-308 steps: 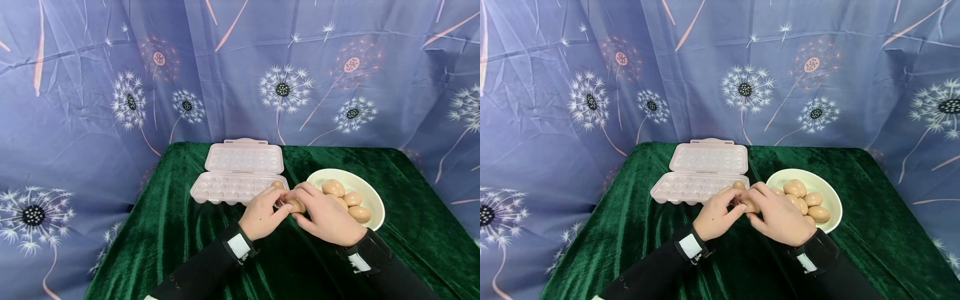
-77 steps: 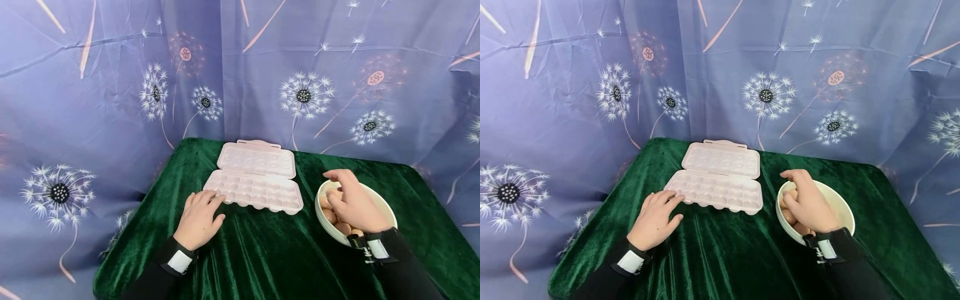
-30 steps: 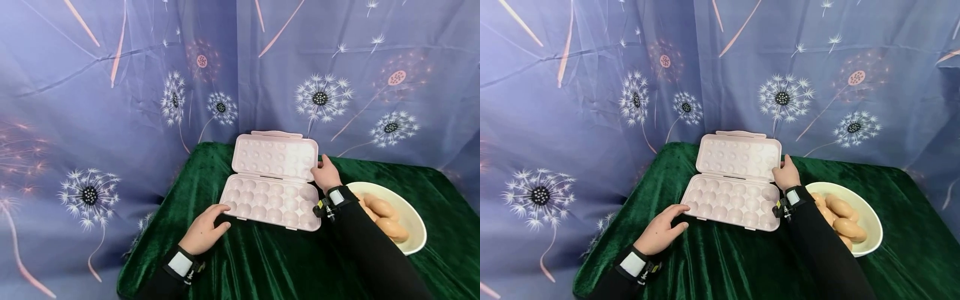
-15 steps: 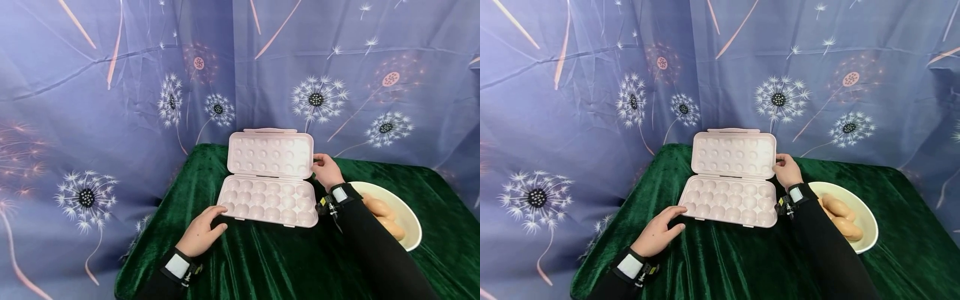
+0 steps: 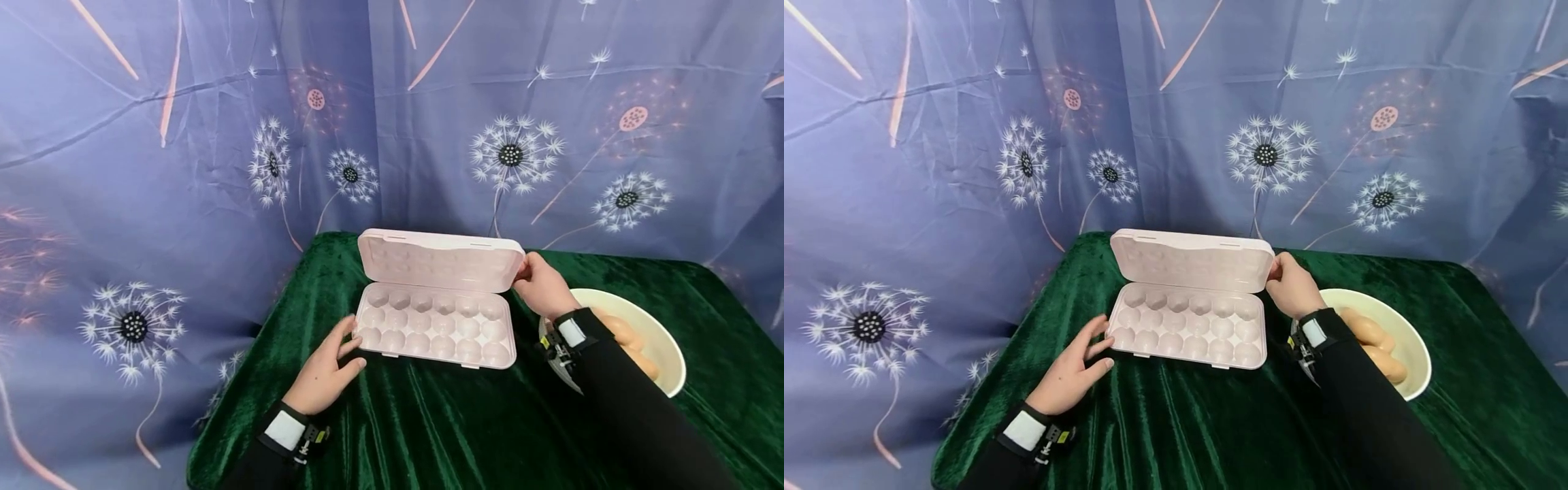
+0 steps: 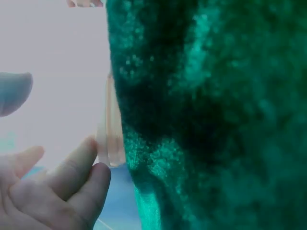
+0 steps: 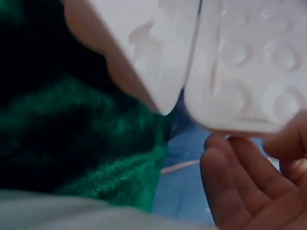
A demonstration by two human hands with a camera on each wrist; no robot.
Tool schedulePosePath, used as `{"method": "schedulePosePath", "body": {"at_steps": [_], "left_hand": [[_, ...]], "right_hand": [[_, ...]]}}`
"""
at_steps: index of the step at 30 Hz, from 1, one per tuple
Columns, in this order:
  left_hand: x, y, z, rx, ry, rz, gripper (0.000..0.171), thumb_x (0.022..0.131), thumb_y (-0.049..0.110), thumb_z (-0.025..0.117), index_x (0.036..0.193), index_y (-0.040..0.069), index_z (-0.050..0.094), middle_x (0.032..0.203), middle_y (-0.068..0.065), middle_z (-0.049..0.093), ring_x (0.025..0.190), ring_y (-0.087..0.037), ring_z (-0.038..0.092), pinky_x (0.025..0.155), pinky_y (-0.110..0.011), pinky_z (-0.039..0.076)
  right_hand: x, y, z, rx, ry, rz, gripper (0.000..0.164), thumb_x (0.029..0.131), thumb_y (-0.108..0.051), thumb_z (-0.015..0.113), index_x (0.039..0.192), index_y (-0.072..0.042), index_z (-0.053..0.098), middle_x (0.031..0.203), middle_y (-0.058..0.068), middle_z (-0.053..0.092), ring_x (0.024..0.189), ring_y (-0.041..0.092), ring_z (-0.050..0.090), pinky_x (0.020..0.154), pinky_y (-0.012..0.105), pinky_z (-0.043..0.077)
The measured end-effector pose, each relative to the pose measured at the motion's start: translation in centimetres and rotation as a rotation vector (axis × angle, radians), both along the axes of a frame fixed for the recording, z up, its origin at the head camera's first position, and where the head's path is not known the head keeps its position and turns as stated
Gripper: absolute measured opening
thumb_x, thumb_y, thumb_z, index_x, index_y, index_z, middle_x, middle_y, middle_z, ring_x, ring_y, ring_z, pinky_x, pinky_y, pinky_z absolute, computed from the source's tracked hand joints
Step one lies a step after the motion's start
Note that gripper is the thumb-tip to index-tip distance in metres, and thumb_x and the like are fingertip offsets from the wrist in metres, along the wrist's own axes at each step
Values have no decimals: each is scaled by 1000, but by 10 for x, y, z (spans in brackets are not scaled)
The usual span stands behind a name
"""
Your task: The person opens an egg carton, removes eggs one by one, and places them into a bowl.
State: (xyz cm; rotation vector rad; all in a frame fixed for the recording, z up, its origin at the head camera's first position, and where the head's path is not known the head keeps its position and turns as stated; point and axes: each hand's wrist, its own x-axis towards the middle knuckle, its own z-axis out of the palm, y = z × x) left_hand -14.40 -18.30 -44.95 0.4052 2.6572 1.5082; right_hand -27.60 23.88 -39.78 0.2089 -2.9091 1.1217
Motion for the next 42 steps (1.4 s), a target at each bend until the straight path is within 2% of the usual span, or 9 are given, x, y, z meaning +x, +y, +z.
{"method": "schedulePosePath", "body": {"at_steps": [5, 13, 19, 22, 26, 30, 35, 38, 42], "left_hand": [[-1, -1, 3, 62, -22, 22, 94, 101, 20, 64, 159, 43, -6, 166, 5, 11, 134, -16, 51, 90, -35, 52], [-5, -10, 9, 86, -35, -53, 93, 101, 31, 64, 160, 42, -7, 168, 2, 4, 139, -24, 45, 97, -43, 50], [-3, -8, 30, -200, 144, -15, 90, 96, 34, 71, 163, 31, 12, 169, -2, 6, 151, -32, 19, 106, -62, 36], [-12, 6, 39, -355, 210, -44, 93, 91, 35, 76, 163, 27, 17, 169, -7, 3, 154, -33, 3, 111, -66, 25], [-28, 20, 41, -537, 216, -90, 98, 87, 42, 79, 163, 24, 20, 168, -17, 1, 153, -40, -2, 114, -68, 15], [-37, 20, 35, -620, 143, -80, 96, 86, 40, 81, 162, 17, 27, 166, -24, 4, 148, -51, 12, 108, -67, 29], [-34, 26, 26, -632, 91, -55, 85, 89, 36, 79, 159, 15, 35, 165, -25, 10, 121, -46, 57, 80, -48, 51], [-29, 35, 23, -673, 128, -25, 79, 89, 39, 78, 155, 14, 42, 163, -25, 19, 104, -41, 65, 69, -44, 51], [-26, 48, 21, -754, 260, 18, 63, 87, 42, 79, 136, 11, 56, 154, -27, 35, 101, -43, 64, 67, -49, 54]], "right_hand": [[25, 0, 14, 92, 1, 125, 42, 104, -8, 42, 147, -7, 38, 126, 23, 62, 110, 38, 62, 88, 54, 46], [72, -2, 22, 288, 109, 386, 48, 100, 3, 42, 147, -2, 50, 145, 26, 49, 130, 43, 50, 98, 56, 44], [108, -20, 11, 375, 220, 413, 42, 98, -6, 50, 139, -3, 60, 149, 24, 46, 139, 42, 41, 107, 55, 39], [118, -29, 3, 400, 219, 411, 39, 98, -14, 54, 134, -3, 64, 147, 22, 49, 139, 40, 42, 108, 53, 38], [125, -42, -12, 391, 209, 420, 51, 95, -29, 65, 140, -6, 57, 147, 23, 46, 140, 41, 39, 107, 53, 40], [121, -55, -25, 383, 261, 399, 67, 91, -35, 75, 148, -11, 48, 150, 26, 40, 142, 49, 33, 103, 59, 43], [122, -53, -33, 424, 366, 333, 57, 90, -18, 77, 142, -7, 54, 145, 29, 45, 136, 53, 38, 100, 60, 45], [125, -50, -35, 420, 326, 323, 54, 92, -11, 70, 143, -3, 53, 147, 31, 42, 138, 53, 36, 106, 59, 40], [127, -49, -32, 424, 245, 321, 62, 92, -21, 71, 147, -2, 49, 152, 33, 35, 141, 54, 30, 109, 58, 36]]}}
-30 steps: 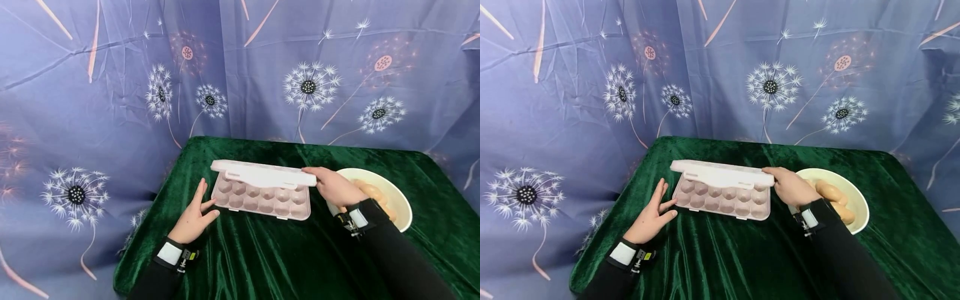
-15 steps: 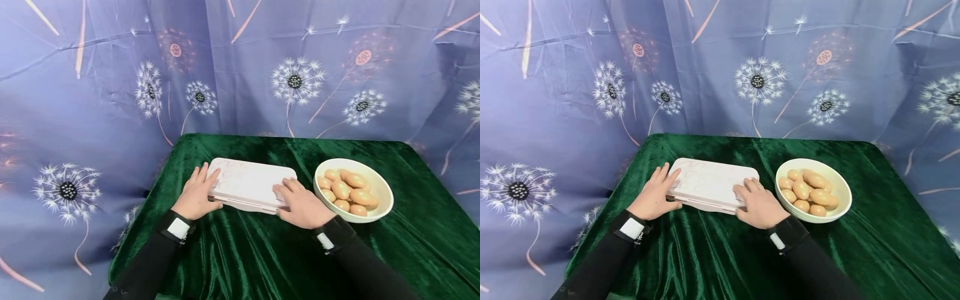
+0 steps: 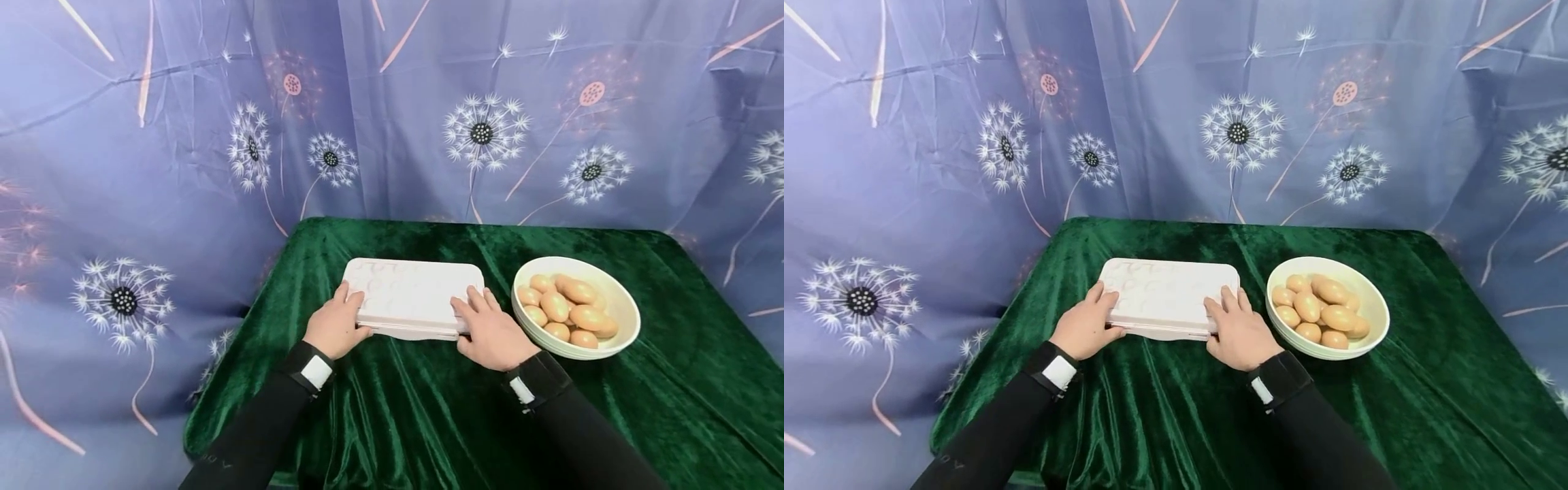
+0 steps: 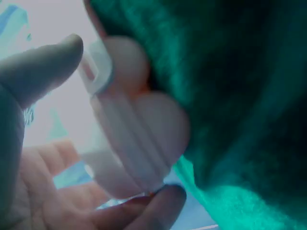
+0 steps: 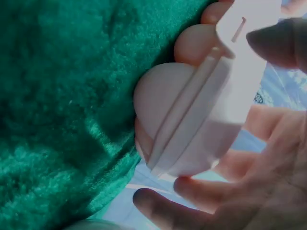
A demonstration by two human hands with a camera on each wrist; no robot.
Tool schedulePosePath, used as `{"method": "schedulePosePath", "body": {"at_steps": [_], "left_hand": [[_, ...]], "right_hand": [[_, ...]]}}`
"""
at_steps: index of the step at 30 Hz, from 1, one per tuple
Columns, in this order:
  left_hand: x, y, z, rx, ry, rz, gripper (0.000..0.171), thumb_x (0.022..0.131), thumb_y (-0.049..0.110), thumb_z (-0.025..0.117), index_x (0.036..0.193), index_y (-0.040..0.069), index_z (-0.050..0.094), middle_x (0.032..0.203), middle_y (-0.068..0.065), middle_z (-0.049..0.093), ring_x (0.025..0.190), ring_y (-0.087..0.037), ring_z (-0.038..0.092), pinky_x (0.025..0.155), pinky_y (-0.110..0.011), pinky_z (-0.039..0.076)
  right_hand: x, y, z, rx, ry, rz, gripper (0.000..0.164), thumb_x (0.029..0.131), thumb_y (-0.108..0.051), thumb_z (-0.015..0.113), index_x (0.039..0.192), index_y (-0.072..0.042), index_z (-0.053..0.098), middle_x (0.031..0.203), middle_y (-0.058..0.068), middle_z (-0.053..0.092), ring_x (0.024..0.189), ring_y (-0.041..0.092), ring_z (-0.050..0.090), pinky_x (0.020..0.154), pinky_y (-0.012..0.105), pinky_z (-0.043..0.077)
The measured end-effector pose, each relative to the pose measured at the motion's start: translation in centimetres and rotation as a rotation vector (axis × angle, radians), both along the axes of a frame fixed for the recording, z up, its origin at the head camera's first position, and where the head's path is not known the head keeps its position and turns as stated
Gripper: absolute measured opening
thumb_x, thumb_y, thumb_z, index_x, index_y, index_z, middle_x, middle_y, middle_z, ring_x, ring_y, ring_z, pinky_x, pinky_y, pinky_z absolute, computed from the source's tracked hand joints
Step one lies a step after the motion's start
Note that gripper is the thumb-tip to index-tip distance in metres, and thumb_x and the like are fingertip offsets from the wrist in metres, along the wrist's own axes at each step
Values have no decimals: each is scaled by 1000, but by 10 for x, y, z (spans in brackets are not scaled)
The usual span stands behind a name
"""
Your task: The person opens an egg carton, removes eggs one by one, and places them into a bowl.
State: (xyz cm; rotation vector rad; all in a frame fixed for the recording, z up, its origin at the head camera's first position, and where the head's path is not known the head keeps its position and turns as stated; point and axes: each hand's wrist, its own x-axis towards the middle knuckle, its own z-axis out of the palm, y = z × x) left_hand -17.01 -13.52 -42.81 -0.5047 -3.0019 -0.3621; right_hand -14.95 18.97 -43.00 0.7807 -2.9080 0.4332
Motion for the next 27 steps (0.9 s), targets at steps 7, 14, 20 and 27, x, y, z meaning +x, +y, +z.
{"method": "schedulePosePath", "body": {"at_steps": [7, 14, 20, 27], "left_hand": [[-1, 9, 0, -101, 235, 10, 53, 79, 44, 86, 109, 10, 59, 138, -25, 50, 84, -40, 63, 56, -48, 53], [12, 14, -6, -209, 305, -19, 58, 80, 40, 87, 115, 4, 57, 133, -30, 53, 70, -39, 62, 47, -43, 51], [15, 25, -11, -296, 357, 9, 59, 81, 39, 86, 118, 4, 56, 133, -28, 54, 71, -42, 64, 44, -38, 49], [15, 40, -8, -289, 314, 10, 58, 85, 39, 83, 124, 5, 56, 138, -28, 52, 81, -46, 66, 50, -41, 53]], "right_hand": [[-6, -16, -1, 42, 155, -82, 64, 78, -29, 86, 130, -4, 57, 132, 31, 47, 124, 59, 44, 74, 56, 56], [7, -29, -3, 138, 337, -148, 54, 69, -26, 85, 110, -3, 58, 108, 30, 54, 99, 53, 55, 43, 44, 49], [14, -31, 2, 272, 355, -208, 53, 75, -26, 81, 115, -1, 57, 113, 37, 56, 106, 61, 58, 42, 45, 51], [22, -20, 3, 309, 373, -245, 54, 74, -28, 81, 114, 0, 57, 113, 37, 57, 106, 60, 59, 41, 45, 51]]}}
